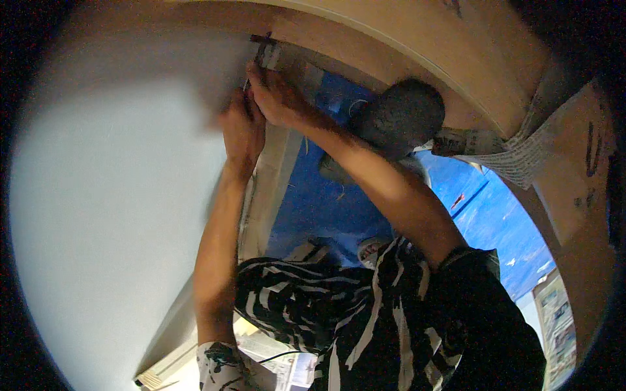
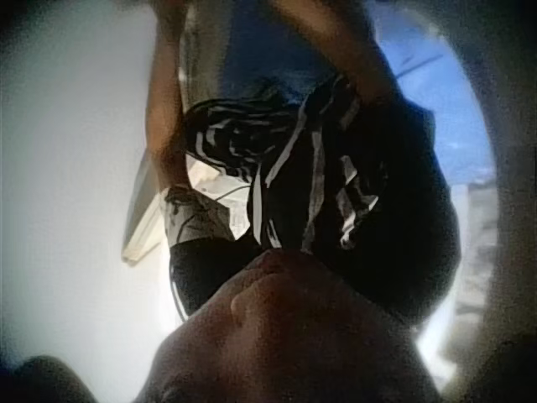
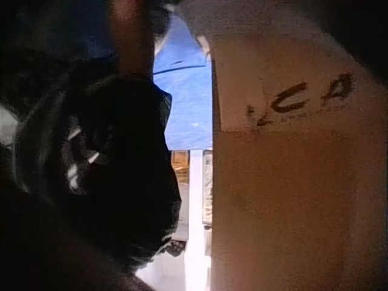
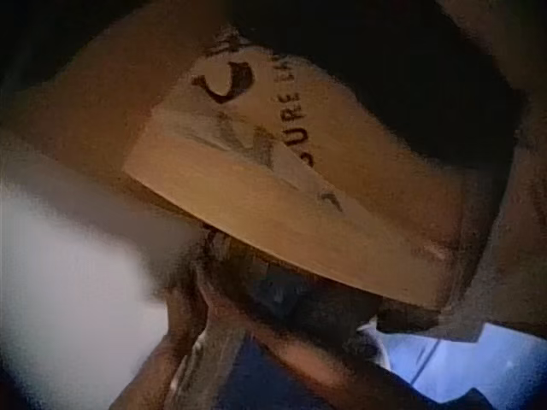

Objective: The person uses a utility knife to cut the edge of a laminate sheet on a wooden cabinet, then peels off a piece of tape.

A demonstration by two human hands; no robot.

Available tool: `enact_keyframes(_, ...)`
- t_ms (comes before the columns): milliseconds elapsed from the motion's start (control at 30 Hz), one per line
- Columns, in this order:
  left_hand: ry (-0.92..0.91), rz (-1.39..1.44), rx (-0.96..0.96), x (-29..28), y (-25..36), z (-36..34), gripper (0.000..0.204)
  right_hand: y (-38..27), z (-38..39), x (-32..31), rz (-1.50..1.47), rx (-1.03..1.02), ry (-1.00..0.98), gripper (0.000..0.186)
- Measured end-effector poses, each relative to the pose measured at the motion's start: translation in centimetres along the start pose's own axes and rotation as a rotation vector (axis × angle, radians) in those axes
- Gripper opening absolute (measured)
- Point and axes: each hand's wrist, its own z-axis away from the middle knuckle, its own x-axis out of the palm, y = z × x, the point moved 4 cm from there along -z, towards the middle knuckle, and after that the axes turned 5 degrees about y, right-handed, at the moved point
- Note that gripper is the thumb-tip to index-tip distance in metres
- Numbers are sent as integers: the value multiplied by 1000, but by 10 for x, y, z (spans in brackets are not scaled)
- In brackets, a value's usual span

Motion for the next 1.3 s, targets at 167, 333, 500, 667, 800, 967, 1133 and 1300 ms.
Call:
enact_keyframes(167,-211,-54,-148,-26,8,34,29,-40,51,-63,30,142,-152,29)
enact_keyframes(333,-335,147,-108,-38,1,12,38,-43,64,-129,91,-67,100,20)
enact_keyframes(500,-595,240,-388,-84,45,16,41,-73,70,-172,293,-131,93,21)
enact_keyframes(667,-406,103,-217,-62,32,58,42,-89,48,-161,410,-524,82,26)
enact_keyframes(800,-379,303,-223,-17,14,115,43,-94,-6,-130,653,-388,-131,33)
enact_keyframes(967,-518,408,-403,-23,40,137,45,-71,-66,-127,755,-564,-41,42)
enact_keyframes(1133,-404,540,-438,-34,27,170,41,-81,-72,-117,816,-661,-129,40)
enact_keyframes(1300,-360,573,-577,-57,23,179,38,-94,-64,-122,727,-568,-120,37)
